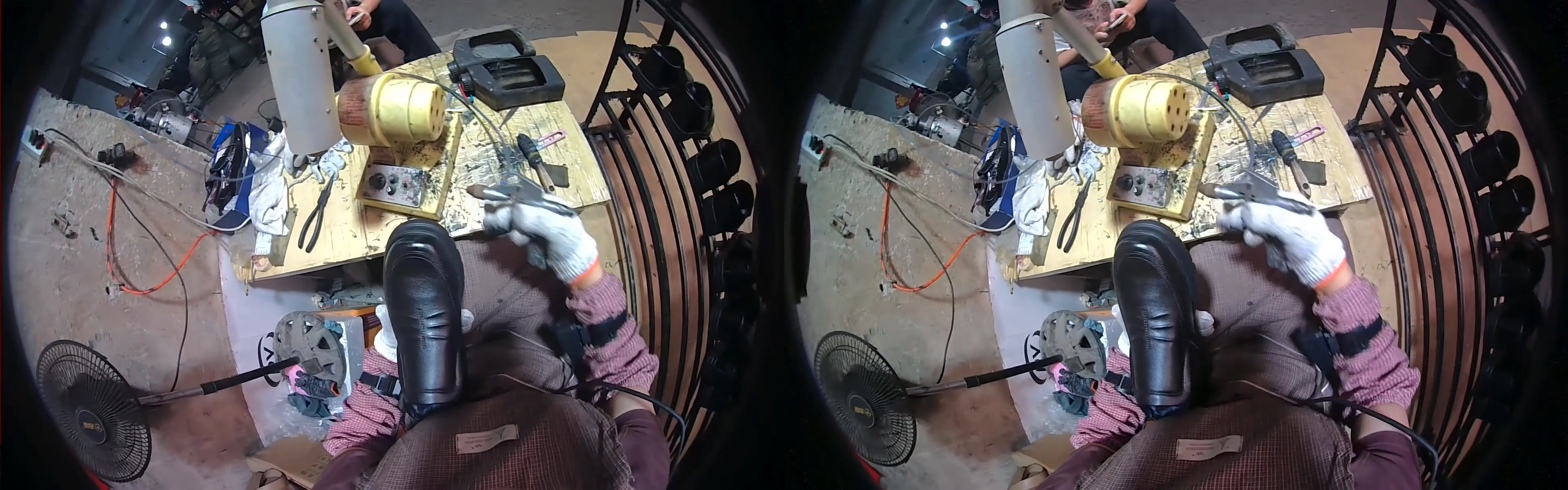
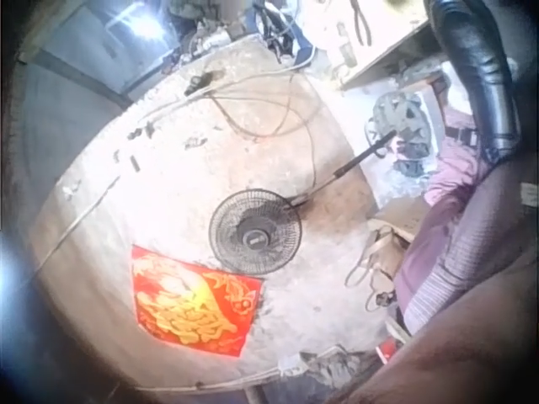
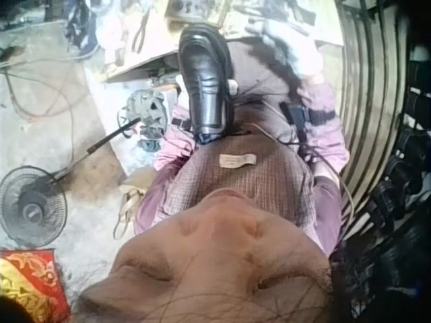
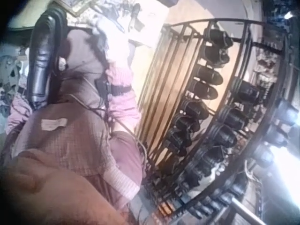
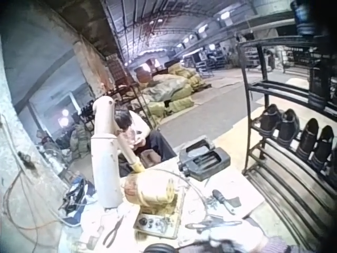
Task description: Cleaning and inspecting newly manufactured shoes in a factory setting.
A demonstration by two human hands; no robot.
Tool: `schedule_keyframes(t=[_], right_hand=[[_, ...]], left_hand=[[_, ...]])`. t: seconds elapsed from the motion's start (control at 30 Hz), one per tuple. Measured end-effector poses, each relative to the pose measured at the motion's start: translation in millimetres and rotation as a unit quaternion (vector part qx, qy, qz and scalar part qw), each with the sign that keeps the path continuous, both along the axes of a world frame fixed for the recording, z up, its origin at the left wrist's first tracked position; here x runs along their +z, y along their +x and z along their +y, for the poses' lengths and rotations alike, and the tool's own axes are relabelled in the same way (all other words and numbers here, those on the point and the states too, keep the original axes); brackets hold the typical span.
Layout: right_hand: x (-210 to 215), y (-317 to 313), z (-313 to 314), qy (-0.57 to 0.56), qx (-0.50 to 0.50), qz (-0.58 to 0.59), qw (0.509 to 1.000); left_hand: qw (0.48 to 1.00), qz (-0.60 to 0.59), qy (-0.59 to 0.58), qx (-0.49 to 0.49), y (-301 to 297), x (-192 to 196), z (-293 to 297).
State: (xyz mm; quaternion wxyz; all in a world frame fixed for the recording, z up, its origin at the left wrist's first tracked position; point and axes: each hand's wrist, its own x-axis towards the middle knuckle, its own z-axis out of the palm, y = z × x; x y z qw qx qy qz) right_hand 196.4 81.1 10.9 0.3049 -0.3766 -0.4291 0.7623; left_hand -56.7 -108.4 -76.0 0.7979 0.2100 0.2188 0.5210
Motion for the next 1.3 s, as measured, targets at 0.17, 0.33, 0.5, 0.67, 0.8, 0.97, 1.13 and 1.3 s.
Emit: schedule_keyframes(t=[0.17,0.33,0.5,0.67,0.8,0.97,1.13,1.3], right_hand=[[61,34,-30,0.078,0.058,0.016,0.995],[76,40,-33,0.29,0.08,-0.092,0.949],[68,41,-35,0.222,0.089,-0.047,0.97],[60,37,-33,0.239,0.087,-0.047,0.966],[37,26,-50,0.22,0.035,0.01,0.975],[16,17,-53,0.463,0.048,-0.164,0.87],[-9,-1,-70,0.506,-0.026,-0.025,0.862],[-8,-10,-82,0.499,-0.021,-0.006,0.867]], left_hand=[[0.995,-0.089,-0.002,-0.041,-10,-34,4],[0.996,-0.042,-0.067,-0.045,5,-28,23],[0.998,0.014,-0.058,-0.028,17,-12,36],[0.996,0.066,-0.058,-0.009,12,-1,6],[0.993,0.103,-0.056,0.011,22,10,10],[0.987,0.143,-0.072,0.032,27,20,7],[0.977,0.187,-0.085,0.062,45,31,20],[0.965,0.226,-0.097,0.096,33,46,8]])
